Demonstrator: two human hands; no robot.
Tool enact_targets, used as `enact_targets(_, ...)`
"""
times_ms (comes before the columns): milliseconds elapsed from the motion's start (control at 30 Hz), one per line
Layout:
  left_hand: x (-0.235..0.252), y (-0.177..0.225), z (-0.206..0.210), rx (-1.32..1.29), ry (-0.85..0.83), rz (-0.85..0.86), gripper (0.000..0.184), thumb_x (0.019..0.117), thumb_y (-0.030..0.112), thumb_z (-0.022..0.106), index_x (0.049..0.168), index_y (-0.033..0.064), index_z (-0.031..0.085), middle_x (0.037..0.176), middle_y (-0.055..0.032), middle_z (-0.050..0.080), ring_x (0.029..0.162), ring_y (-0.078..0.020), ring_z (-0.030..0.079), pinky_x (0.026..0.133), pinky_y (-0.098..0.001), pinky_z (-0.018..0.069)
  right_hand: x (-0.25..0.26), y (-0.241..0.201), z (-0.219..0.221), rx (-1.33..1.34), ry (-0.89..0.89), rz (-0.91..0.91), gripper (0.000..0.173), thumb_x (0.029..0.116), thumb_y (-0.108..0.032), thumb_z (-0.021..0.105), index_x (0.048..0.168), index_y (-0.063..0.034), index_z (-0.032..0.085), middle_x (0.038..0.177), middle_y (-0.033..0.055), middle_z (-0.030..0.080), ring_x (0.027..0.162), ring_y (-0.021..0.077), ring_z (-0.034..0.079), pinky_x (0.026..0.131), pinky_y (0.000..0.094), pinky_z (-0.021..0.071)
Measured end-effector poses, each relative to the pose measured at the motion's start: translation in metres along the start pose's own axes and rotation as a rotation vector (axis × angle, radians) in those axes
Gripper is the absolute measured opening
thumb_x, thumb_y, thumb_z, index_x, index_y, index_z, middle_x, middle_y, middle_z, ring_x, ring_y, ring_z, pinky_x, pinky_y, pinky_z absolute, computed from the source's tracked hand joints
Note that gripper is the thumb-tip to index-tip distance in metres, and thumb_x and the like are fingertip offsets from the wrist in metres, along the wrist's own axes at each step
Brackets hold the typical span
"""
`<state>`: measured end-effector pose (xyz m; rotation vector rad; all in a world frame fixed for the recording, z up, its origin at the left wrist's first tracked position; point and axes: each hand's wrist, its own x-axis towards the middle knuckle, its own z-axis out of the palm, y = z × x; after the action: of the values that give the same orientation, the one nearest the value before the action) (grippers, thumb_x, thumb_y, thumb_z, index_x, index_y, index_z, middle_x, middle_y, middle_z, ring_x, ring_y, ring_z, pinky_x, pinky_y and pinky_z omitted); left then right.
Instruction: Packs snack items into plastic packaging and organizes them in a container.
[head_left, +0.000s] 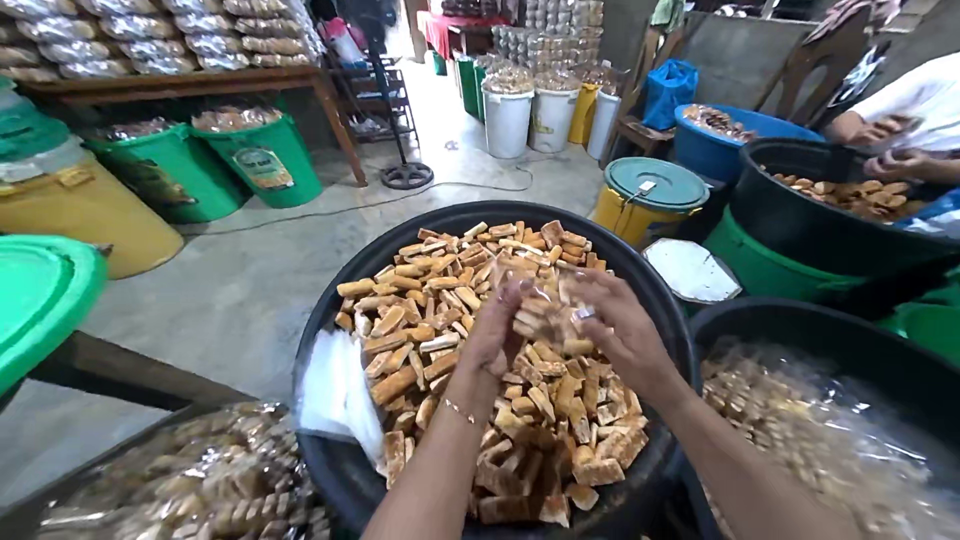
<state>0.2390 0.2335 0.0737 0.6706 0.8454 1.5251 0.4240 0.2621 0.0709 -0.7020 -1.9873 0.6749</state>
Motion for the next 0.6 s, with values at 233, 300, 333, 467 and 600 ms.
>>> enact_targets(233, 0.017, 0.006, -0.018, -0.167, 0.227, 0.183, 0.021, 0.11, 0.016, 0.039, 0.121, 0.0096, 0.056, 0.102, -0.0057, 0.071, 0.082, -0.0132, 0.07, 0.073, -0.0271, 0.0596, 0.011, 0.014, 0.076, -0.411, -0.76, 0.555, 0.052, 0.1017, -0.012, 0.058, 0.151, -0.0107, 0.044, 0.151, 0.0225, 0.047, 0.123, 0.0421, 0.06, 0.102, 0.0581, 0.049)
enact_targets(300, 0.016, 0.005, -0.015, -0.17, 0.244, 0.169, 0.023, 0.1102, 0.016, 0.039, 0.123, 0.0069, 0.055, 0.101, -0.0076, 0.071, 0.08, -0.0144, 0.071, 0.072, -0.0279, 0.0598, 0.008, 0.008, 0.082, -0.489, -0.852, 0.495, 0.053, 0.101, -0.005, 0.057, 0.151, -0.0095, 0.043, 0.154, 0.0258, 0.04, 0.119, 0.0456, 0.061, 0.097, 0.0587, 0.0517)
enact_targets(333, 0.016, 0.005, -0.014, -0.171, 0.248, 0.161, 0.023, 0.1103, 0.016, 0.038, 0.121, 0.0065, 0.055, 0.1, -0.0072, 0.071, 0.079, -0.0139, 0.071, 0.071, -0.0272, 0.0597, 0.007, 0.003, 0.078, -0.496, -0.885, 0.461, 0.053, 0.1003, -0.001, 0.056, 0.152, -0.0069, 0.042, 0.152, 0.0278, 0.042, 0.12, 0.0471, 0.061, 0.097, 0.0595, 0.0514)
enact_targets(467, 0.017, 0.004, -0.01, -0.189, 0.274, 0.146, 0.024, 0.1109, 0.017, 0.036, 0.123, 0.0065, 0.053, 0.1, -0.0058, 0.07, 0.078, -0.0122, 0.071, 0.07, -0.025, 0.0601, -0.014, -0.005, 0.033, -0.365, -0.453, 0.248, 0.036, 0.102, -0.009, 0.057, 0.135, 0.0036, 0.057, 0.119, 0.0237, 0.068, 0.104, 0.0371, 0.07, 0.091, 0.0522, 0.0567)
enact_targets(600, 0.016, -0.004, -0.007, -0.162, 0.144, 0.091, 0.03, 0.1118, 0.02, 0.033, 0.131, 0.0069, 0.051, 0.1, -0.0068, 0.071, 0.08, -0.0134, 0.071, 0.071, -0.0267, 0.0604, -0.016, -0.006, -0.01, -0.002, 0.354, -0.091, 0.022, 0.0976, -0.01, 0.065, 0.115, 0.0025, 0.06, 0.11, 0.0043, 0.072, 0.097, 0.0069, 0.071, 0.086, 0.0255, 0.0613)
